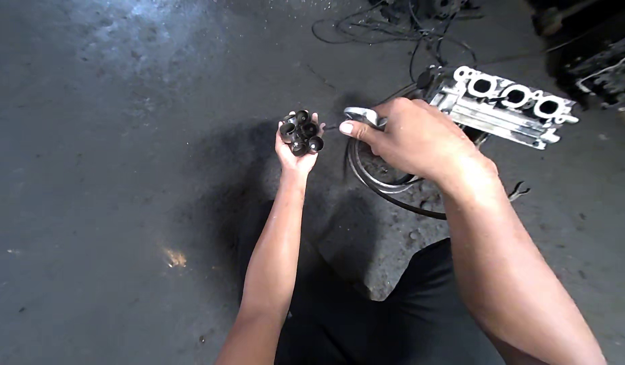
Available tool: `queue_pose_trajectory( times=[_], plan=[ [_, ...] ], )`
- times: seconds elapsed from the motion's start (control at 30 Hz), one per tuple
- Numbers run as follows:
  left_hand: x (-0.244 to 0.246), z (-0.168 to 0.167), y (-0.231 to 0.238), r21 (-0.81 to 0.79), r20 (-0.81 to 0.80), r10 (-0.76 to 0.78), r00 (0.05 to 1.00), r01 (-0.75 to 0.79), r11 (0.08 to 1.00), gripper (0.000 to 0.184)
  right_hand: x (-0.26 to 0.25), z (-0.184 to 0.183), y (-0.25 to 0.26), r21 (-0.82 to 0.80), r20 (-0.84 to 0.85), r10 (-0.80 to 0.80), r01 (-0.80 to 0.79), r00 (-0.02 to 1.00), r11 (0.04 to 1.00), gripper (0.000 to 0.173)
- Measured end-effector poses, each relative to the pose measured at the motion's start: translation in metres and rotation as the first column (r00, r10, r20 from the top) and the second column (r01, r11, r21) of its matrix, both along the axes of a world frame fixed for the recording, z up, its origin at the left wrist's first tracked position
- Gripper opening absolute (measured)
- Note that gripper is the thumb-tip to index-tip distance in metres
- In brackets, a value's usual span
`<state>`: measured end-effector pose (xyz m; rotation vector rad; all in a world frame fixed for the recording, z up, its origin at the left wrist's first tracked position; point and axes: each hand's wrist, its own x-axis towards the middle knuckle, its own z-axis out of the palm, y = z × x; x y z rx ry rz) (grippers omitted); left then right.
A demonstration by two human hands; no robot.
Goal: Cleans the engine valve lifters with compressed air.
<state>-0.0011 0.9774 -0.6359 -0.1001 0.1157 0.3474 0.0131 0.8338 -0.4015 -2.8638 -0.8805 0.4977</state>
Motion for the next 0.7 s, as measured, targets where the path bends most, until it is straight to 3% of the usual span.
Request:
queue_pose_trajectory(
  times=[0.4,0.53,0.7],
  plan=[
    [-0.003,0.007,-0.006,-0.036,0.014,0.016,1.0,-0.015,0.999,0.052,0.017,-0.009,0.044,0.018,0.029,-0.061,0.06,0.998,0.998,0.062],
    [-0.001,0.008,-0.005,-0.025,0.014,0.026,1.0,-0.025,0.999,0.054,0.026,-0.012,0.045,0.105,-0.1,-0.01,0.02,0.995,0.994,0.061],
    [-0.002,0.011,-0.006,-0.033,0.003,0.014,1.0,-0.014,0.999,0.054,0.034,-0.007,0.052,0.107,-0.142,0.017,-0.001,0.99,0.994,0.061]
  ],
)
